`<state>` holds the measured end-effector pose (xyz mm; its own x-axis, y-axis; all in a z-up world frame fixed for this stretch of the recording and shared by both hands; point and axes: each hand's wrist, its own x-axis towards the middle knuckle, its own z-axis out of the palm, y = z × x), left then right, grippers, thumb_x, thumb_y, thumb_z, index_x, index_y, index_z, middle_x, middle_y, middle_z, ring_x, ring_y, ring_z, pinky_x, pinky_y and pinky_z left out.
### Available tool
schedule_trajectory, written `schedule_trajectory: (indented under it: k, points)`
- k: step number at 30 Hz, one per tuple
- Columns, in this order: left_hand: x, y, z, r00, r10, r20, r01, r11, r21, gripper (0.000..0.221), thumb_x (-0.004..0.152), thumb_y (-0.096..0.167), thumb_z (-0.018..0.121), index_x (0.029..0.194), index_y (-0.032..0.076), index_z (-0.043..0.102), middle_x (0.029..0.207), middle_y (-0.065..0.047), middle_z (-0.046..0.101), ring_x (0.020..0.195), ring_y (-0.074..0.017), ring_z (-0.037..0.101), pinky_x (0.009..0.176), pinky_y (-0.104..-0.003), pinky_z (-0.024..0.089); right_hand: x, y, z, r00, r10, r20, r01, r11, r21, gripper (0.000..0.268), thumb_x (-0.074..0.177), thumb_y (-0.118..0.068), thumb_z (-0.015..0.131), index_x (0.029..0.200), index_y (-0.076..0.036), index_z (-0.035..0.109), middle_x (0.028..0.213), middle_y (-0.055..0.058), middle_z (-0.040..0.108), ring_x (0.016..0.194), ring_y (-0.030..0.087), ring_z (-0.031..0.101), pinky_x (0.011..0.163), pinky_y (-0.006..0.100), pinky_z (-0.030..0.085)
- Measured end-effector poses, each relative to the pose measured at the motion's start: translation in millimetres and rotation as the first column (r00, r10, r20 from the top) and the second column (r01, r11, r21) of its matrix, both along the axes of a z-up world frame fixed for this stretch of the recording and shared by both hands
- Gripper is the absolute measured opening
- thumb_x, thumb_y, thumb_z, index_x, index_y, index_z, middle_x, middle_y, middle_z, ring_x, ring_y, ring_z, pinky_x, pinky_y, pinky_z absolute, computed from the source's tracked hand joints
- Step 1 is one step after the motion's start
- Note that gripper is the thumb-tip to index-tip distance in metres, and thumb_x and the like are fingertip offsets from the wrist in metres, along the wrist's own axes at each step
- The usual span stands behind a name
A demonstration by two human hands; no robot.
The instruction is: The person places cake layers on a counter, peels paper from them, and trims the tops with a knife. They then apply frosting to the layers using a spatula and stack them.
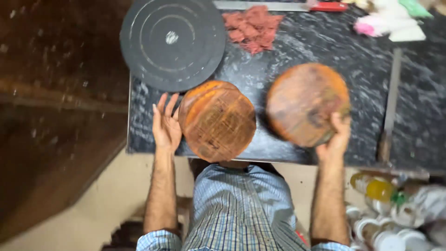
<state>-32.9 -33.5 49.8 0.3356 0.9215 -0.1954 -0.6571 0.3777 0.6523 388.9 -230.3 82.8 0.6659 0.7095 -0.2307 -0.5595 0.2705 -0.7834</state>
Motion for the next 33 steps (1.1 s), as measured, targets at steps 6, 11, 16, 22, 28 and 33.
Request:
schedule_trajectory:
  k: [6, 11, 16, 22, 28, 33]
  points:
    - [32, -81, 7, 0.611, 0.29, -0.736, -0.098, 0.951, 0.294, 0.073, 0.093, 0.017, 0.073, 0.155, 0.001, 0.038, 0.158, -0.015, 0.041, 0.146, -0.0285, 0.039, 0.121, -0.039, 0.031, 129, -21, -50, 0.217, 0.451, 0.866, 0.607, 0.632, -0.481, 0.063, 0.094, -0.025, 0.081, 0.14, 0.01, 0.054, 0.126, 0.028, 0.056, 0.114, 0.041, 0.054, 0.097, 0.051, 0.043]
    - [62, -143, -14, 0.793, 0.331, -0.511, -0.406, 0.913, -0.04, 0.077, 0.087, 0.02, 0.075, 0.153, 0.002, 0.041, 0.151, -0.017, 0.05, 0.139, -0.0298, 0.047, 0.117, -0.041, 0.036, 60, -20, -41, 0.179, 0.556, 0.812, 0.169, 0.795, -0.582, 0.036, 0.097, -0.018, 0.078, 0.129, -0.007, 0.066, 0.128, 0.016, 0.061, 0.128, 0.034, 0.054, 0.117, 0.048, 0.041]
    - [68, -124, -7, 0.241, 0.331, -0.912, -0.383, 0.896, 0.224, 0.081, 0.092, 0.029, 0.083, 0.15, -0.008, 0.04, 0.152, -0.021, 0.043, 0.141, -0.0305, 0.042, 0.118, -0.041, 0.033, 51, -19, -30, -0.006, 0.356, 0.934, 0.606, 0.745, -0.28, 0.064, 0.086, -0.016, 0.086, 0.137, 0.001, 0.052, 0.127, 0.029, 0.053, 0.118, 0.045, 0.05, 0.102, 0.052, 0.04]
    - [89, -139, 67, 0.497, 0.406, -0.767, -0.283, 0.911, 0.299, 0.078, 0.086, 0.009, 0.085, 0.148, -0.005, 0.041, 0.144, -0.018, 0.054, 0.132, -0.0259, 0.055, 0.114, -0.037, 0.044, 104, -5, -55, 0.982, 0.177, 0.07, -0.11, 0.83, -0.547, 0.064, 0.083, -0.014, 0.082, 0.137, 0.006, 0.054, 0.122, 0.017, 0.068, 0.104, 0.026, 0.067, 0.089, 0.037, 0.055]
    - [120, -126, 85, 0.709, 0.274, -0.65, -0.3, 0.951, 0.073, 0.07, 0.079, -0.006, 0.084, 0.14, -0.004, 0.051, 0.132, -0.015, 0.064, 0.119, -0.0238, 0.065, 0.101, -0.036, 0.056, 75, 3, -61, 0.998, 0.054, 0.03, -0.037, 0.911, -0.41, 0.051, 0.083, -0.003, 0.078, 0.129, 0.004, 0.059, 0.118, 0.014, 0.071, 0.106, 0.028, 0.07, 0.095, 0.042, 0.057]
    - [162, -132, 58, 0.797, 0.071, -0.6, -0.16, 0.982, -0.097, 0.062, 0.079, -0.003, 0.084, 0.132, -0.002, 0.051, 0.119, -0.018, 0.068, 0.106, -0.0277, 0.07, 0.09, -0.04, 0.062, 142, -77, -73, 0.983, -0.127, -0.13, 0.059, 0.899, -0.433, 0.039, 0.084, -0.001, 0.074, 0.123, 0.0, 0.067, 0.117, 0.012, 0.073, 0.108, 0.028, 0.071, 0.099, 0.046, 0.057]
